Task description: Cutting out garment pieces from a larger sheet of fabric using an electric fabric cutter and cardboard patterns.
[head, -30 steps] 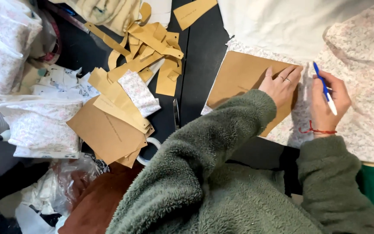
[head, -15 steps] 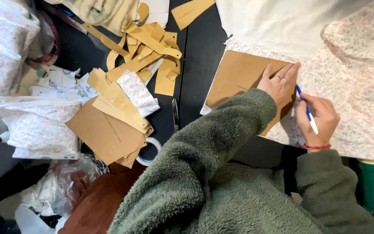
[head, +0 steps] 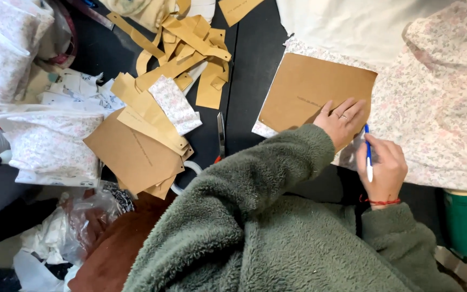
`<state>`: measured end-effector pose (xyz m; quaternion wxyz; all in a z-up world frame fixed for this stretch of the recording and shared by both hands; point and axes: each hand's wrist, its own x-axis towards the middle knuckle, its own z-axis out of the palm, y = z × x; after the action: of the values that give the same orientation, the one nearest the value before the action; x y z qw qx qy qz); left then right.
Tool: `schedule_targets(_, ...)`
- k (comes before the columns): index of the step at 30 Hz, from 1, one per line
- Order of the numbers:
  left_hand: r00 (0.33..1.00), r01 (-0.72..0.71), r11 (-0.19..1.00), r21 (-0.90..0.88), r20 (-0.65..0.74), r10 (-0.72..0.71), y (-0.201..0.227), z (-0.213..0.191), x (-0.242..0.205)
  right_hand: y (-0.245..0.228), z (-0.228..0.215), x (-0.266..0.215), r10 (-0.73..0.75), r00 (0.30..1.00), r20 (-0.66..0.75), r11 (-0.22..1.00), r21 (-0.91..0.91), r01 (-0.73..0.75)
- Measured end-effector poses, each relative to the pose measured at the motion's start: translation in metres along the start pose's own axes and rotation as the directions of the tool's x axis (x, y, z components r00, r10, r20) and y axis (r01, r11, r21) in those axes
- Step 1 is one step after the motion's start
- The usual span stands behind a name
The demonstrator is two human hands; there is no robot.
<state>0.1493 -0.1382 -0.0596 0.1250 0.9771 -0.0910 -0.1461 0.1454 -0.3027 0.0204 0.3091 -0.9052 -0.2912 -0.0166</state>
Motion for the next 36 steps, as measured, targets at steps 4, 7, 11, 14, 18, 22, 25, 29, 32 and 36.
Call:
schedule_targets(4,0.995,0.071,0.997,0.009,0.064,-0.072,0.007,-0.003,0.007,-0.024,-0.004,-0.013,-0.024,0.999,0.042,0.999,-0.039,0.025)
schedule_targets(7,0.992,0.054,0.997,0.050,0.112,-0.059,0.003,-0.009,0.005,-0.045,-0.005,-0.021,-0.046,0.995,0.093,0.998,-0.037,0.050)
schedule_targets(11,0.993,0.021,0.999,0.046,0.118,-0.026,0.003,-0.012,0.004,-0.071,-0.014,-0.031,-0.076,0.975,0.207,0.994,0.091,0.059)
schedule_targets(14,0.992,-0.012,1.000,0.014,0.123,0.010,-0.004,-0.027,-0.003,-0.078,-0.023,-0.025,-0.100,0.960,0.260,0.994,0.062,0.086)
schedule_targets(18,0.993,-0.090,0.995,0.046,0.084,0.086,-0.036,-0.044,-0.041,-0.058,-0.022,-0.011,0.033,0.992,0.122,0.996,0.076,-0.042)
schedule_targets(22,0.964,0.041,0.959,-0.281,-0.240,-0.112,-0.093,-0.036,-0.105,-0.072,-0.006,0.028,0.162,0.935,0.315,0.804,0.508,-0.310)
schedule_targets(25,0.895,0.134,0.845,-0.517,-0.303,-0.327,-0.117,-0.044,-0.143,-0.089,0.021,0.050,-0.024,0.902,0.432,0.837,0.502,-0.218)
schedule_targets(29,0.874,0.165,0.808,-0.565,-0.297,-0.385,-0.133,-0.032,-0.154,-0.107,0.061,0.074,-0.222,0.855,0.469,0.809,0.578,-0.106)
schedule_targets(32,0.859,0.127,0.779,-0.614,-0.325,-0.396,-0.130,-0.039,-0.160,-0.102,0.081,0.077,-0.319,0.835,0.448,0.825,0.565,0.012)
schedule_targets(36,0.839,0.152,0.773,-0.616,-0.334,-0.430,-0.129,-0.033,-0.160,-0.103,0.066,0.071,-0.256,0.833,0.490,0.841,0.539,-0.059)
